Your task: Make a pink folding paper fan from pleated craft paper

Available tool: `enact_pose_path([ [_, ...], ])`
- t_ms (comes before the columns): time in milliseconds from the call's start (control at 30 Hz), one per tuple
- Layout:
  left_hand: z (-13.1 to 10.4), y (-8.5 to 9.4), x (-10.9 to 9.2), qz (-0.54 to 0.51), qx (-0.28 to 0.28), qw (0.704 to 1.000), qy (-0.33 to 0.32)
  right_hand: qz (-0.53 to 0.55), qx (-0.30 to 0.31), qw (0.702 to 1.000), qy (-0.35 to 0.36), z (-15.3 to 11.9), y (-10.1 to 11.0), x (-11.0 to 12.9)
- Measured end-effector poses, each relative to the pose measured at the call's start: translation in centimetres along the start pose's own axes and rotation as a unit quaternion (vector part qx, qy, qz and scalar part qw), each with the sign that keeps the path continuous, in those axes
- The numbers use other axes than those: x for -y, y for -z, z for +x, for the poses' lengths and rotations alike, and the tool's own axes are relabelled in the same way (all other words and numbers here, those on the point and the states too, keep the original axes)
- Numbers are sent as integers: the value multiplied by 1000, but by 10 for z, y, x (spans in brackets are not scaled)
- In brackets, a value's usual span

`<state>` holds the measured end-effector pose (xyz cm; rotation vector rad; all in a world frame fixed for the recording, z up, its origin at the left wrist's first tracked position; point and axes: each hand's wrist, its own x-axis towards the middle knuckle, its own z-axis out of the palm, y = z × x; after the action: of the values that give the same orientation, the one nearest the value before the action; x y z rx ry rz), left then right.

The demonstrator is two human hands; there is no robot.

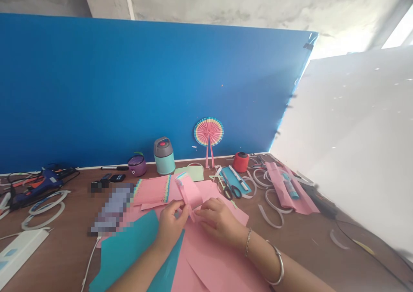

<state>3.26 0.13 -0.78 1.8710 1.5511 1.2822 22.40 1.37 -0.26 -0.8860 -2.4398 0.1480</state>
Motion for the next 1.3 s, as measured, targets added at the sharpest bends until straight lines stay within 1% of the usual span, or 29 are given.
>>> enact_pose_path([
  [33, 0, 1, 1, 20, -16, 999, -25, -22, -24, 999, 2, -1, 1, 1],
  [100, 0, 4, 1, 79, -42, 992, -92, -74, -97, 992, -1, -4, 4, 5],
  [167, 0, 6, 0, 153, -43, 975, -158, -131, -157, 979, 1, -5, 8, 8],
  [200, 0, 7, -1, 184, -31, 965, -183, -153, -166, 974, 7, -5, 9, 9],
  [233, 0, 7, -2, 209, -11, 956, -203, -169, -158, 973, 14, -5, 9, 10],
  [267, 0, 6, -2, 228, 11, 949, -219, -177, -137, 974, 20, -4, 10, 10],
  [367, -1, 2, -3, 266, 74, 927, -254, -167, -52, 984, 17, 0, 8, 4],
  [467, -2, -1, -1, 299, 129, 906, -271, -157, 34, 987, -9, 2, 7, -6],
  [567, -2, 0, 0, 311, 163, 900, -257, -142, 118, 982, -37, 1, 9, -12],
  [633, -1, 4, 0, 310, 171, 905, -238, -125, 150, 979, -51, 0, 12, -15],
  [700, 0, 8, -1, 304, 176, 911, -215, -114, 166, 977, -63, -2, 15, -17],
  [767, 1, 13, -1, 289, 182, 921, -188, -104, 168, 978, -74, -3, 18, -18],
  [867, 4, 17, -1, 242, 192, 941, -141, -77, 153, 982, -83, -5, 21, -21],
  [1033, 7, 19, 2, 179, 208, 960, -57, -37, 151, 983, -102, -5, 22, -25],
  [1167, 9, 18, 3, 164, 200, 966, -27, -15, 123, 983, -137, -3, 22, -27],
  [1300, 9, 17, 6, 151, 193, 969, -3, -21, 117, 985, -126, -3, 23, -30],
])
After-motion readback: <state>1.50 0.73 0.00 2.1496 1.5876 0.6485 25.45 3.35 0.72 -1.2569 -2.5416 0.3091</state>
